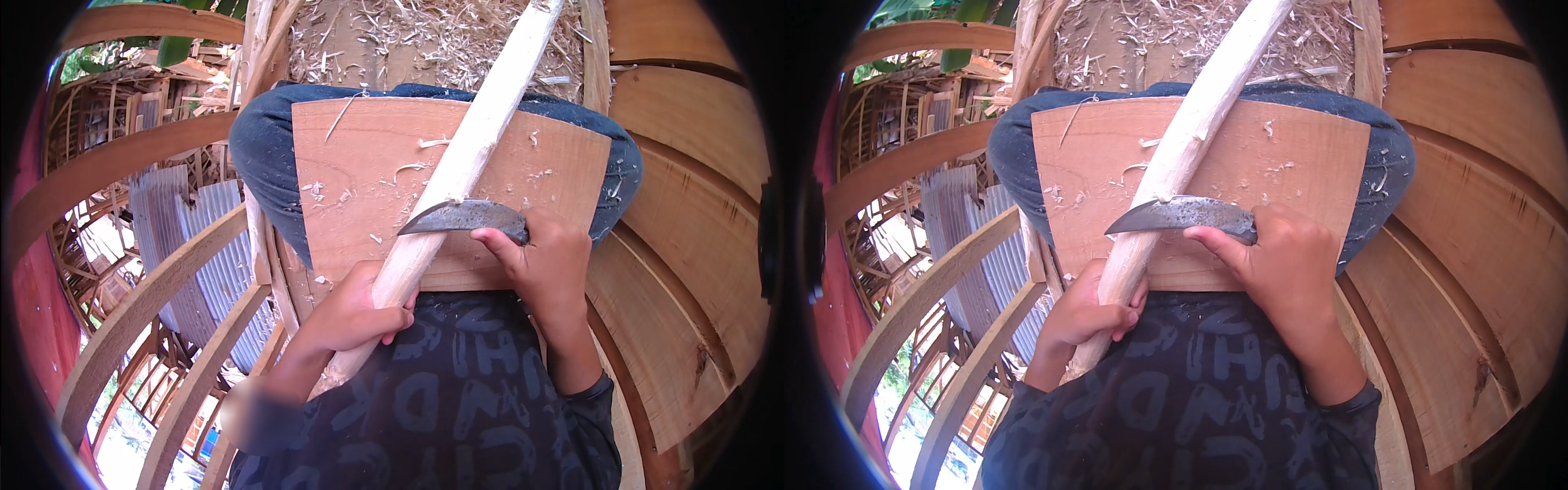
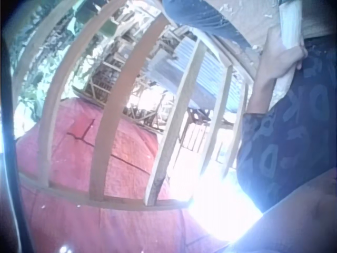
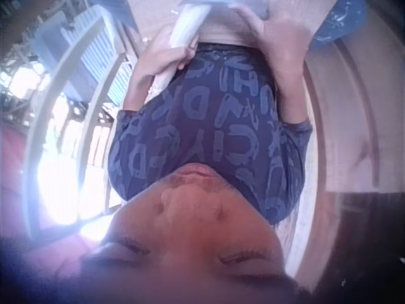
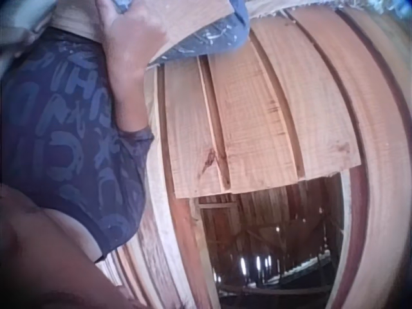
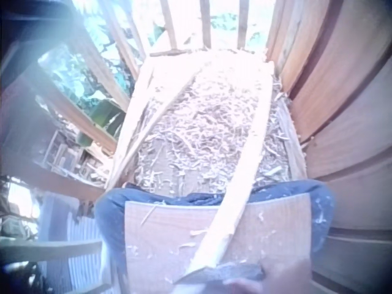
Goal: The person uses a curved knife to shave and smooth a long wooden stick held between their legs. They repeatedly draw the blade along the stick's length to remove thin shavings, rotating the stick to work different sides.
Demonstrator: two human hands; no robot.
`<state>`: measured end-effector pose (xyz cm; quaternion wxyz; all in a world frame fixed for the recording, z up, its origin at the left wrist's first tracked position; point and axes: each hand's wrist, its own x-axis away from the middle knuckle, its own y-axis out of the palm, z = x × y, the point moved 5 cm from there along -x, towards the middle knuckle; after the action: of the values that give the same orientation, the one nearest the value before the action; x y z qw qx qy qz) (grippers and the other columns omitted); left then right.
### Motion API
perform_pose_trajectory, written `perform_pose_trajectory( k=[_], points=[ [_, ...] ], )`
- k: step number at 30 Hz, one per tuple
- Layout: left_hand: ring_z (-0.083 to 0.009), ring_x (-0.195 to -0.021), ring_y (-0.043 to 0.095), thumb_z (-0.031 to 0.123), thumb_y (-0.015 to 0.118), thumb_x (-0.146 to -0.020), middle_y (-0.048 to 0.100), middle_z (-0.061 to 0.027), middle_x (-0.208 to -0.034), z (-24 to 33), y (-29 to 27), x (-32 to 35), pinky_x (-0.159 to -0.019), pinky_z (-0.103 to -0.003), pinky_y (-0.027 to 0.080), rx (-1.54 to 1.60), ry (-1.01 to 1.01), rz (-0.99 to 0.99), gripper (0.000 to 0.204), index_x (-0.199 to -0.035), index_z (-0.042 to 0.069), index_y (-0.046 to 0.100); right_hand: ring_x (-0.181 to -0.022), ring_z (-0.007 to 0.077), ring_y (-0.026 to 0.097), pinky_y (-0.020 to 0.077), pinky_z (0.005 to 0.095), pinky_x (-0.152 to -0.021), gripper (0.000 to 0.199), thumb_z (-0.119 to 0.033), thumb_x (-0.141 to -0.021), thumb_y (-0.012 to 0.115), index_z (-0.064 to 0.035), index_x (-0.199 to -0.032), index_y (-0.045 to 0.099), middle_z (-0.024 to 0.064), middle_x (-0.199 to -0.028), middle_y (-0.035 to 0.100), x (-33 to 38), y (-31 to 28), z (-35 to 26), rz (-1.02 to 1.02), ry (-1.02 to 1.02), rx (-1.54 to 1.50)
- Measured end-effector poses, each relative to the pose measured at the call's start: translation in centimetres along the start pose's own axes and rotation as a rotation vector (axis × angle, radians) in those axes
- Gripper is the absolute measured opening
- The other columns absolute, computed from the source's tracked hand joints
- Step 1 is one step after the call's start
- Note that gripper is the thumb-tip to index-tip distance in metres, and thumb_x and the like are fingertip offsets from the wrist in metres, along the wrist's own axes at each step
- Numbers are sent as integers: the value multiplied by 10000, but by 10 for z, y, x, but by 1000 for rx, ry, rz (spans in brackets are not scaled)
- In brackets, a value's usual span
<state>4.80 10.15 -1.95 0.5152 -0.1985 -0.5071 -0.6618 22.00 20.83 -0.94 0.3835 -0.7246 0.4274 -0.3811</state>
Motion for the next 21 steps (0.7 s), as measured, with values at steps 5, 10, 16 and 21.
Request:
perform_pose_trajectory(
  k=[5, 10, 16, 21],
  points=[
    [-105, -477, 525, 63, 608, -677, 524, -41, -652, 1, 0, 2, -441, -238, 418, 6, 17, -13, 147, -774, 0, 518, -520, 388, 575, 432, 430, -464, 661, -598, -742, 641, 43, -587, 586, 213, -550, 554, -16, -9, 30, 91, 264, -6],
    [-109, -472, 522, 66, 606, -680, 526, -49, -656, -1, -2, 1, -436, -238, 417, 39, 19, -56, 164, -794, -7, 513, -556, 402, 579, 438, 422, -494, 612, -534, -757, 663, 57, -614, 591, 234, -565, 549, -17, -28, 42, 33, 325, 48],
    [-105, -471, 520, 73, 601, -687, 530, -51, -658, -3, -2, -1, -436, -233, 410, 46, 1, -57, 160, -794, -1, 508, -473, 320, 551, 427, 389, -441, 574, -529, -688, 721, -7, -539, 536, 145, -525, 520, 18, -2, -19, -124, -79, -130],
    [-102, -473, 521, 72, 600, -690, 530, -49, -658, 0, -1, -2, -440, -231, 411, 37, 16, -20, 154, -791, 3, 506, -468, 298, 557, 428, 375, -430, 614, -589, -662, 706, -14, -534, 534, 127, -518, 525, 12, 5, -17, -96, -103, -75]
  ],
)
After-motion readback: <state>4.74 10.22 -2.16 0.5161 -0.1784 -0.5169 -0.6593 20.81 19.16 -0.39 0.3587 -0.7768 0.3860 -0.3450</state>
